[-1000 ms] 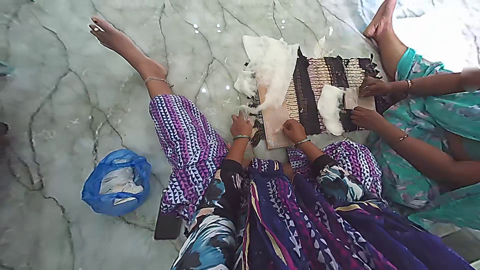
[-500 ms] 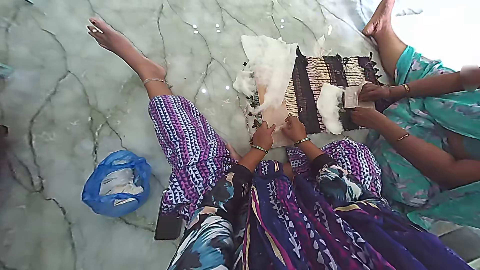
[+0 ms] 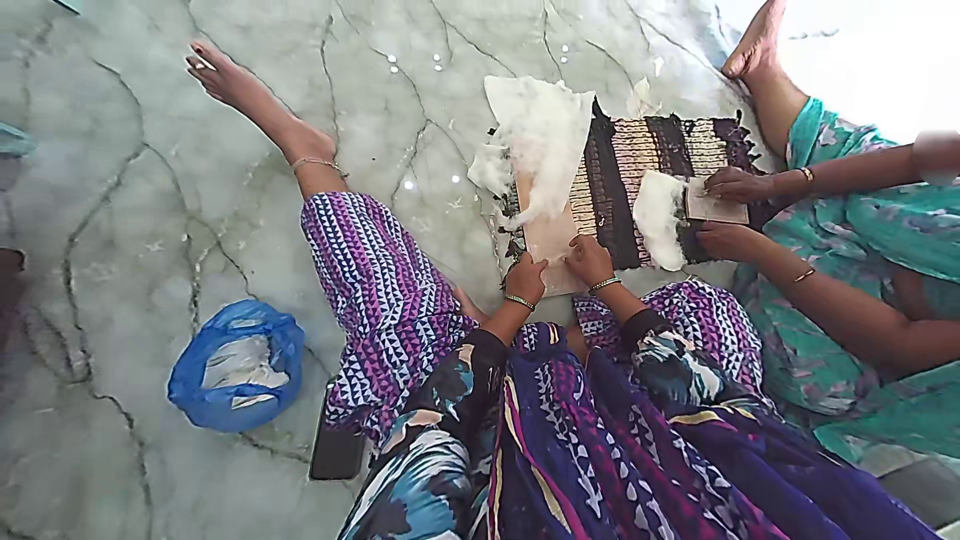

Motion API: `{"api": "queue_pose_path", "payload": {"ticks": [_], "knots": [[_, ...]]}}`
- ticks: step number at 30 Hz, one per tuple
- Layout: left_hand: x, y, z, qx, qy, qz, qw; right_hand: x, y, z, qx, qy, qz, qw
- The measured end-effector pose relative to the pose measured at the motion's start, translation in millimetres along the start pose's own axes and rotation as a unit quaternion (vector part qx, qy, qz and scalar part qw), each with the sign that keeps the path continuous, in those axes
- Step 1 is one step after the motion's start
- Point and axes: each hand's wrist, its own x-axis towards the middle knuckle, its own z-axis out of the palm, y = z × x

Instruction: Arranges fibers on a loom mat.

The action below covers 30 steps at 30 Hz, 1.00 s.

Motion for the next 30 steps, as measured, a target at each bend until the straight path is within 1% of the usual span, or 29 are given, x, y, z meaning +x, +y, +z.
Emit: {"api": "queue_pose_path", "payload": {"ticks": [3, 8, 11, 14, 20, 23, 30], "knots": [[0, -2, 0, -0.014, 0.008, 0.004, 1.0, -1, 1, 0, -0.017, 0.001, -0.014, 1.0], [-4, -4, -3, -0.068, 0.062, 0.045, 0.995, 0, 2, 2, -0.015, 0.01, -0.024, 1.0], [-3, -4, -3, -0.042, 0.026, 0.072, 0.996, 0, 0, 1, -0.019, 0.003, -0.021, 1.0], [-1, 1, -4, 0.009, -0.028, 0.06, 0.998, 2, 0, 1, -0.029, -0.009, -0.02, 0.999], [2, 5, -9, 0.052, -0.052, 0.034, 0.997, 3, 3, 2, -0.066, 0.016, -0.032, 0.997], [2, 2, -9, 0.033, -0.036, 0.027, 0.998, 6, 6, 4, -0.064, 0.022, -0.028, 0.997], [-6, 3, -16, -0.026, 0.032, 0.02, 0.999, 5, 6, 4, -0.046, 0.036, -0.006, 0.998]]}}
